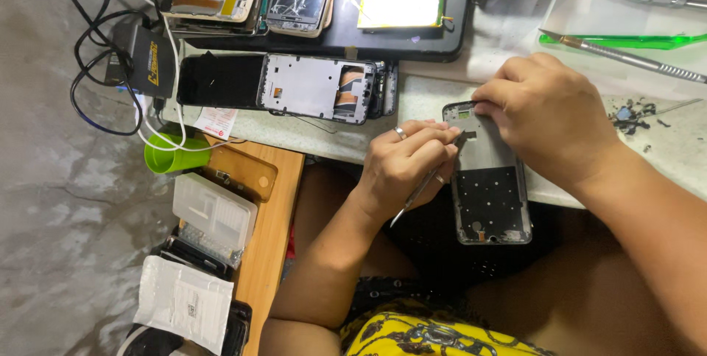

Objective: The person uses a metal prying tool to carefully remove a thin metal shielding plate from the interior of a disassembled smartphone. They work around the edges of the plate to detach it from the phone's frame.

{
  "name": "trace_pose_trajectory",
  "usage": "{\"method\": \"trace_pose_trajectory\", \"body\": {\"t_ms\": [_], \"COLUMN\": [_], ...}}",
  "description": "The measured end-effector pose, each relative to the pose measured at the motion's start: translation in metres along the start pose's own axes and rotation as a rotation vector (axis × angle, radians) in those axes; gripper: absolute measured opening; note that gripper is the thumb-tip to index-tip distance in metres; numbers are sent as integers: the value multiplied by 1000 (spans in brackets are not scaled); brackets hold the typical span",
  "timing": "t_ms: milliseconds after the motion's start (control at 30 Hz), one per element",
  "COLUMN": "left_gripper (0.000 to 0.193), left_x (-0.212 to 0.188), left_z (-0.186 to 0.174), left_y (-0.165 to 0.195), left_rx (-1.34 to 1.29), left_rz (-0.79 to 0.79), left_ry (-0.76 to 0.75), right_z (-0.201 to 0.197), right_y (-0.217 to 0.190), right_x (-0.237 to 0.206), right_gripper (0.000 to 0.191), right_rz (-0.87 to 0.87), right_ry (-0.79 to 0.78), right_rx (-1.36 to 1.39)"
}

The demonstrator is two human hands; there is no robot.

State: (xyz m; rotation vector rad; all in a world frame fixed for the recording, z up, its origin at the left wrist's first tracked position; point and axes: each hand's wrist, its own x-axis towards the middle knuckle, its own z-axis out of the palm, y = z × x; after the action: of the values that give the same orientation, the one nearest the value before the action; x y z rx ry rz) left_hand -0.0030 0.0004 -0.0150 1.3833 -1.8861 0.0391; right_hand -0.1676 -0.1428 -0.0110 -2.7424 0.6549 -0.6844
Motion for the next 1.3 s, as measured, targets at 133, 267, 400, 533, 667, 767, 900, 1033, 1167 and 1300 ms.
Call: {"method": "trace_pose_trajectory", "body": {"t_ms": [133, 267, 400, 533, 667, 767, 900, 1033, 1167, 1300], "left_gripper": [17, 17, 17, 17, 17, 18, 17, 16, 15, 15], "left_x": [1, 1, 2, 4, 4, 4, 4, 4, 3, 2], "left_z": [1, 0, -1, 0, 0, 1, 1, 3, 5, 3], "left_y": [0, 0, 3, 4, 5, 5, 4, 3, 4, 4], "left_rx": [-20, -6, -2, 0, 5, 3, -1, 21, 38, 15], "left_rz": [-14, -7, -14, -16, -21, -12, -7, -4, -15, -19], "left_ry": [0, 2, -6, 6, 22, 27, 31, 39, 42, 9], "right_z": [1, 1, 2, -6, -27, -43, -46, -31, -6, 3], "right_y": [-3, -3, -2, 2, 9, 12, 6, -2, -6, -3], "right_x": [2, 1, -1, -2, -13, -26, -27, -10, 0, 1], "right_gripper": [6, 4, 4, 3, 12, 14, 13, 12, 10, 5], "right_rz": [-8, -32, -65, -22, 86, 181, 277, 122, -13, -68], "right_ry": [-5, -12, -24, -41, -159, -261, -278, -117, -7, 5], "right_rx": [-68, -159, -197, -103, -135, -284, -334, -99, -32, -124]}}
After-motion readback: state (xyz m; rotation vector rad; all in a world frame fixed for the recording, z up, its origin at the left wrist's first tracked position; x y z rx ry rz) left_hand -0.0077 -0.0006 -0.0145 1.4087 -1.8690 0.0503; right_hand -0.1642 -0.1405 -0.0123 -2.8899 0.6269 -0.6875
